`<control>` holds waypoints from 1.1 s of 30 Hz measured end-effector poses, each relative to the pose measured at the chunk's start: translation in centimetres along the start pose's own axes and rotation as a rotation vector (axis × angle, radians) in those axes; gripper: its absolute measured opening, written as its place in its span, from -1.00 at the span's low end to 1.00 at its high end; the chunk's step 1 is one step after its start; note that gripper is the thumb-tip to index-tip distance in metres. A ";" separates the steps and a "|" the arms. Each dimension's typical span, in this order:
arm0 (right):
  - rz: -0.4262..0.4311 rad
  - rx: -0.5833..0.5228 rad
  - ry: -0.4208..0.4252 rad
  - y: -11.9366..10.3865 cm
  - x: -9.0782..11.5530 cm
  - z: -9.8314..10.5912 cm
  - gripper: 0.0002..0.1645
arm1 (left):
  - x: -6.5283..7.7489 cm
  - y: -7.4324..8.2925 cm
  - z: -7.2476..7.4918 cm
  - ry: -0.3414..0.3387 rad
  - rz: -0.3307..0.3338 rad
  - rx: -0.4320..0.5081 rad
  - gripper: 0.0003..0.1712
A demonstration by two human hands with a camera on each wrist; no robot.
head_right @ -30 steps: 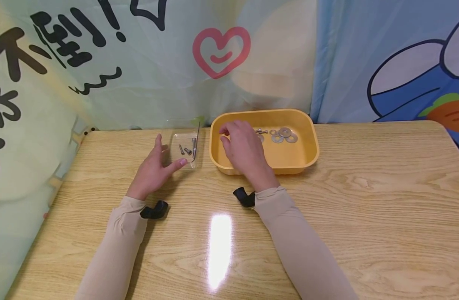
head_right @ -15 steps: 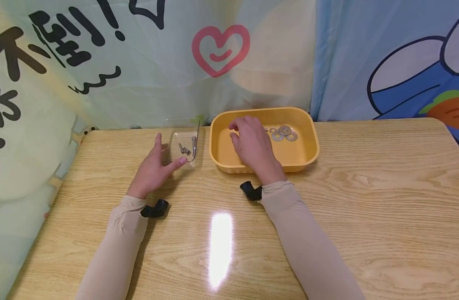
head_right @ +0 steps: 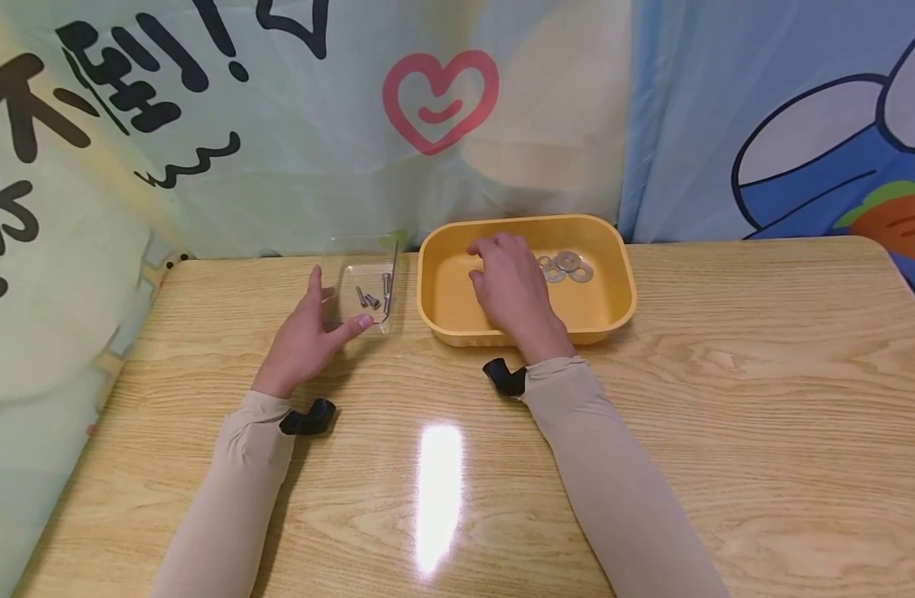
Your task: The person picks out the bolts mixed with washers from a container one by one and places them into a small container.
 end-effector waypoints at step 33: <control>-0.060 0.155 -0.251 0.9 -0.1 -2.5 -0.34 | 0.1 -0.2 0.2 0.006 -0.004 0.017 0.34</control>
Point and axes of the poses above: each hand's wrist, its own x-axis away from the middle knuckle, its own z-axis out of the back of the hand, y = z × x, the point moved 9 cm from there along -x, towards the middle knuckle, and after that the axes turned 6 degrees about x, right-handed, at the moved point
